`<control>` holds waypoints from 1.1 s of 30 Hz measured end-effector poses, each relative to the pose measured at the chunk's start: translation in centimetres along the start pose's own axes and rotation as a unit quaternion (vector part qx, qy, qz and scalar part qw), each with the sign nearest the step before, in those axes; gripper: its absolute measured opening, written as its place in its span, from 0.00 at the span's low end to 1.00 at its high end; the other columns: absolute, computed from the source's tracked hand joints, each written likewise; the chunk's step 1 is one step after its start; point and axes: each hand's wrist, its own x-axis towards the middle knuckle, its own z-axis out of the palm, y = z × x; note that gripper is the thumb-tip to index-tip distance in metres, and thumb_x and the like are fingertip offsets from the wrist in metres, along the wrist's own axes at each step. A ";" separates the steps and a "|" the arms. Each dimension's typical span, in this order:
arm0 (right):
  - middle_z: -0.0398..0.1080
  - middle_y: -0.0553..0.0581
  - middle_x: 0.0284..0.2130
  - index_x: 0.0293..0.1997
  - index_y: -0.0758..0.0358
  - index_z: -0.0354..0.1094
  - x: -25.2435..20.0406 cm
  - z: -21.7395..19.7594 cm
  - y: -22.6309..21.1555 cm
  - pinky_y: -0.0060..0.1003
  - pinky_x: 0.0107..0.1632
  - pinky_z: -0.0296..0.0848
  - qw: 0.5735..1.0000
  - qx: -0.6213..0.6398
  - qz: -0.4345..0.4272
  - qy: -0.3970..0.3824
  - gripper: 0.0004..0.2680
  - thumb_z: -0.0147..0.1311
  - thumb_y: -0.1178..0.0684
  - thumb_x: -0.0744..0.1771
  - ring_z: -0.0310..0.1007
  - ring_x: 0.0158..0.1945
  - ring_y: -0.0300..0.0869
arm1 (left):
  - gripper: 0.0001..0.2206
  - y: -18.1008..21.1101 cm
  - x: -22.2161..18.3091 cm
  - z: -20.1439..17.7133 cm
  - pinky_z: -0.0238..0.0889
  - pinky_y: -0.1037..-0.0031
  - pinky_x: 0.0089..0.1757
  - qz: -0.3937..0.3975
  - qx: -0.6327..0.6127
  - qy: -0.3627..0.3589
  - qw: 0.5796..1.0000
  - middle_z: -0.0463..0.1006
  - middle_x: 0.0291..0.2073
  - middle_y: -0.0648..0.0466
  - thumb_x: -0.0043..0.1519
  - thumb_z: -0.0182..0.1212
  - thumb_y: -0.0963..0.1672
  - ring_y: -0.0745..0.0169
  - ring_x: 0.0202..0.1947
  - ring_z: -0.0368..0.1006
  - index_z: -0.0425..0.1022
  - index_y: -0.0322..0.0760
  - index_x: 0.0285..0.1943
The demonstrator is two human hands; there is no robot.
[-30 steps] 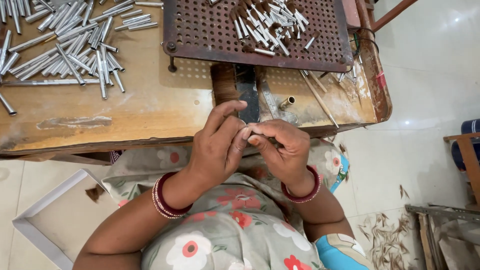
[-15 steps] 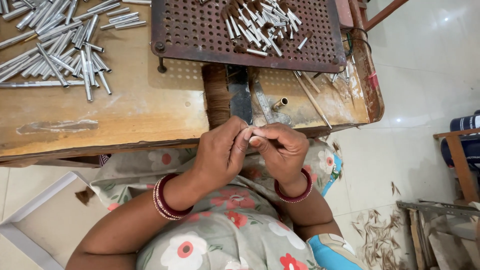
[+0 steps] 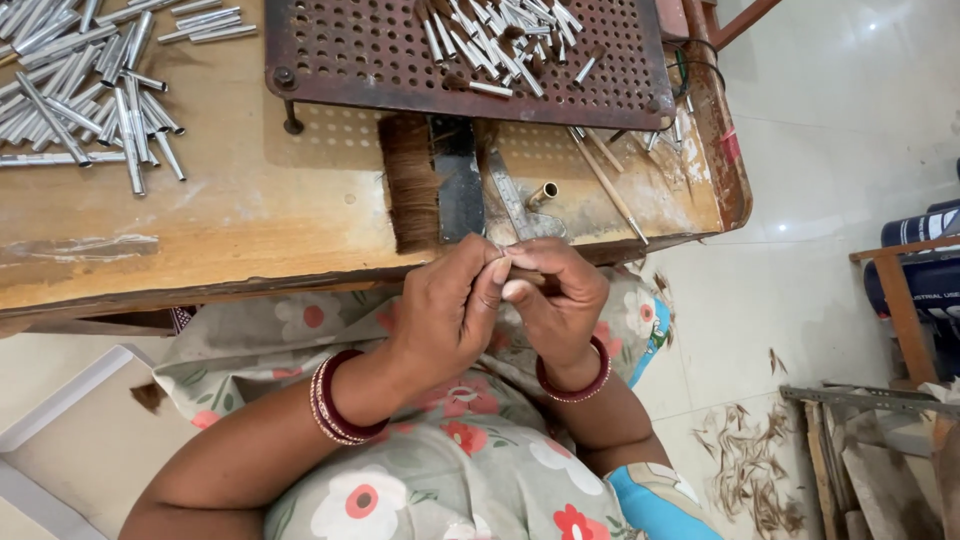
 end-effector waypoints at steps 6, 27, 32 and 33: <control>0.75 0.54 0.38 0.43 0.68 0.71 1.1 -1.0 0.5 0.26 0.40 0.74 0.992 -0.034 -0.001 0.124 0.10 0.59 0.49 0.71 0.75 0.35 0.33 | 0.06 -1.1 0.9 -0.3 0.63 0.64 0.31 -0.038 0.066 0.002 0.997 0.71 0.27 0.45 0.73 0.54 0.42 0.45 0.27 0.72 0.70 0.34 0.43; 0.79 0.59 0.32 0.42 0.67 0.77 7.9 -6.6 0.1 0.33 0.40 0.75 0.914 -0.363 0.142 -0.114 0.05 0.64 0.58 0.66 0.80 0.34 0.39 | 0.34 -5.6 6.4 5.0 0.68 0.56 0.35 0.028 0.297 -0.136 0.945 0.80 0.32 0.45 0.50 0.62 0.37 0.40 0.32 0.77 0.61 0.30 0.71; 0.67 0.66 0.63 0.65 0.66 0.65 7.0 -6.4 -2.0 0.50 0.68 0.66 0.897 -0.407 -0.050 -0.168 0.26 0.63 0.38 0.65 0.66 0.68 0.59 | 0.30 -2.9 6.3 2.1 0.67 0.57 0.44 0.070 0.271 -0.070 0.958 0.79 0.44 0.43 0.55 0.66 0.40 0.41 0.43 0.77 0.63 0.32 0.69; 0.60 0.68 0.70 0.71 0.66 0.59 6.3 -6.2 -2.2 0.54 0.74 0.58 0.878 -0.446 -0.083 -0.154 0.33 0.59 0.31 0.64 0.57 0.74 0.62 | 0.27 -2.1 6.2 1.0 0.67 0.59 0.49 0.105 0.241 -0.024 0.965 0.79 0.50 0.44 0.58 0.66 0.41 0.43 0.50 0.77 0.65 0.35 0.68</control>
